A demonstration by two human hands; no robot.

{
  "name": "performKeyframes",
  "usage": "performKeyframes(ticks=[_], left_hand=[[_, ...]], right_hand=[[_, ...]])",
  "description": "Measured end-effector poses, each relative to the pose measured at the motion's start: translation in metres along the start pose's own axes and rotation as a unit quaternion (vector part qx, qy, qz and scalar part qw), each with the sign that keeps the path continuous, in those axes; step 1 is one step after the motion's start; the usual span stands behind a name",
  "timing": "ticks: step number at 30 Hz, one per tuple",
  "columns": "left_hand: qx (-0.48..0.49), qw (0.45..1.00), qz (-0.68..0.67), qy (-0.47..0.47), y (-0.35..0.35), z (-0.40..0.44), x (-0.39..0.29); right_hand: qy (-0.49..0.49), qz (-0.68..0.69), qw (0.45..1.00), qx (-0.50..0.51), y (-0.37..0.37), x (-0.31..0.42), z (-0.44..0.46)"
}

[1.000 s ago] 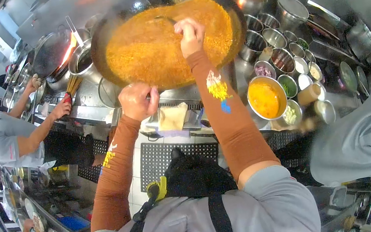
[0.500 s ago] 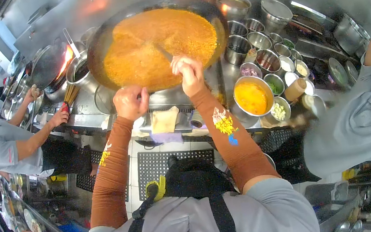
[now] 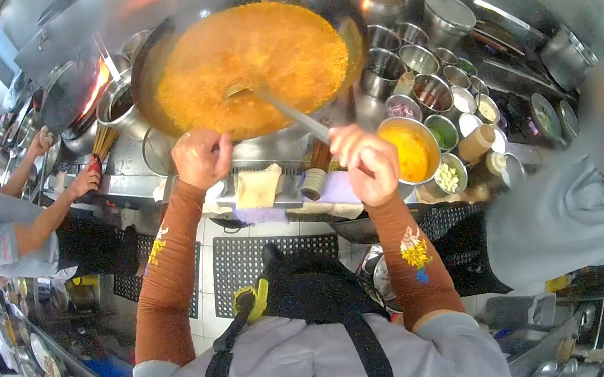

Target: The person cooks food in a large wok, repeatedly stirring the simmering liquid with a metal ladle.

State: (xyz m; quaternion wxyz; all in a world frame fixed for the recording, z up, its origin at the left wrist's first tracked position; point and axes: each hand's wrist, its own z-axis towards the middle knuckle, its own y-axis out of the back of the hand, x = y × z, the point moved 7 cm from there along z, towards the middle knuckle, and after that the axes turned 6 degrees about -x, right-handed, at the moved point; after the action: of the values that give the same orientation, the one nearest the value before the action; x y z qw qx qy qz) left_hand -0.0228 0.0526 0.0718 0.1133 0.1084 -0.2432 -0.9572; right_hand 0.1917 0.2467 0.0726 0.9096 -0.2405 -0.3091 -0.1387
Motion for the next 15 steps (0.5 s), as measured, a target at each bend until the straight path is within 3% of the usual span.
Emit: performKeyframes(ticks=[13,15], left_hand=[[-0.004,0.998,-0.055,0.001,-0.005,0.001,0.01],[-0.042,0.995,-0.087,-0.003,-0.011,-0.004,0.017]], right_hand=[[-0.015,0.009,0.997,0.079,-0.046,-0.091,0.086],[0.0,-0.012,1.0,0.018,-0.039,-0.114,0.095]])
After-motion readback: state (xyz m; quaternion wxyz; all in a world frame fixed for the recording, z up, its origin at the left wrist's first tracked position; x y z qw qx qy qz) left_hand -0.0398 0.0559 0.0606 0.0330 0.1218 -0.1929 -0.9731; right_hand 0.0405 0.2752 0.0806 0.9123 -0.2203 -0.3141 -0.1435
